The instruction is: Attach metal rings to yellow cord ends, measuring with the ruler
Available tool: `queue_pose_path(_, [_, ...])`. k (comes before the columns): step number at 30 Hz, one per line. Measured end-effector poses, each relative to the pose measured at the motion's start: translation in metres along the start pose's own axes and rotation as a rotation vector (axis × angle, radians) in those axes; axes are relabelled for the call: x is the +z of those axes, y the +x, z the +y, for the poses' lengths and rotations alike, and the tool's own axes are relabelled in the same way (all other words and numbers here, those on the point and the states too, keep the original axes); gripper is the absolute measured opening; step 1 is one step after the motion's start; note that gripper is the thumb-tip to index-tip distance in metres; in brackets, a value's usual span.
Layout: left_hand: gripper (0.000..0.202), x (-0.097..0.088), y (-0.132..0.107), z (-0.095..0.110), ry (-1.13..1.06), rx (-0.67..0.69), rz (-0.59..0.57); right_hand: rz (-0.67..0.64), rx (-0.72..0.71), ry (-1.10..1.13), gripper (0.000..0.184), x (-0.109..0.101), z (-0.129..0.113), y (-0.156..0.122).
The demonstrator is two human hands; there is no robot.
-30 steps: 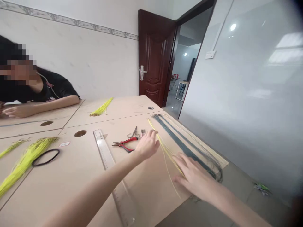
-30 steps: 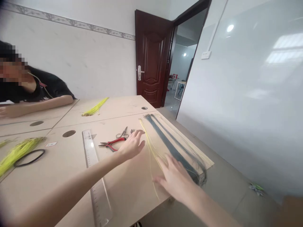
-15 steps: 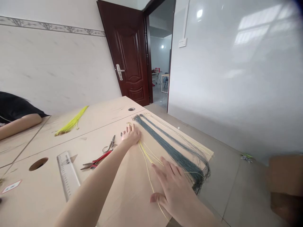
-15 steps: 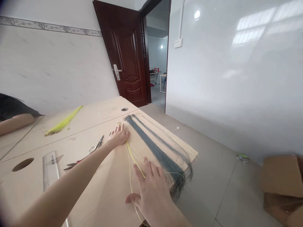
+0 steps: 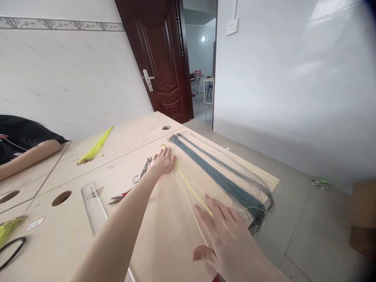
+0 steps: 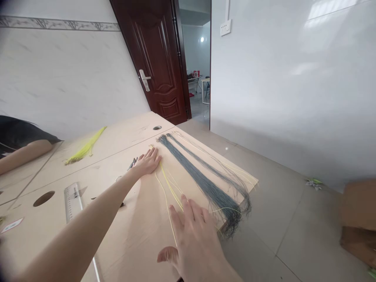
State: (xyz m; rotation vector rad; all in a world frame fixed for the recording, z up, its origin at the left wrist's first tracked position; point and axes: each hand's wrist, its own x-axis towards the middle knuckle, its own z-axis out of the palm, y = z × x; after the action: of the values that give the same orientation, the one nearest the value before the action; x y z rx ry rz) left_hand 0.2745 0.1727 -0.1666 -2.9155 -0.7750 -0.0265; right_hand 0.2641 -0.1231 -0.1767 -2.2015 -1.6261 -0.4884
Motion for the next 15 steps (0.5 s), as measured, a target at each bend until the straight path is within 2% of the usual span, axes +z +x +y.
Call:
queue_pose_path(8, [0.048, -0.001, 0.003, 0.001, -0.051, -0.065, -0.039, 0.07, -0.088, 0.076, 0.045, -0.01, -0.01, -0.02])
queue_pose_path(11, [0.049, -0.001, 0.003, 0.001, -0.079, -0.079, -0.041, 0.09, -0.108, 0.046, 0.027, -0.008, -0.016, -0.029])
queue_pose_path(15, [0.048, 0.0, 0.003, 0.001, -0.115, -0.098, -0.026, 0.17, -0.166, 0.013, 0.024, -0.001, -0.026, -0.039])
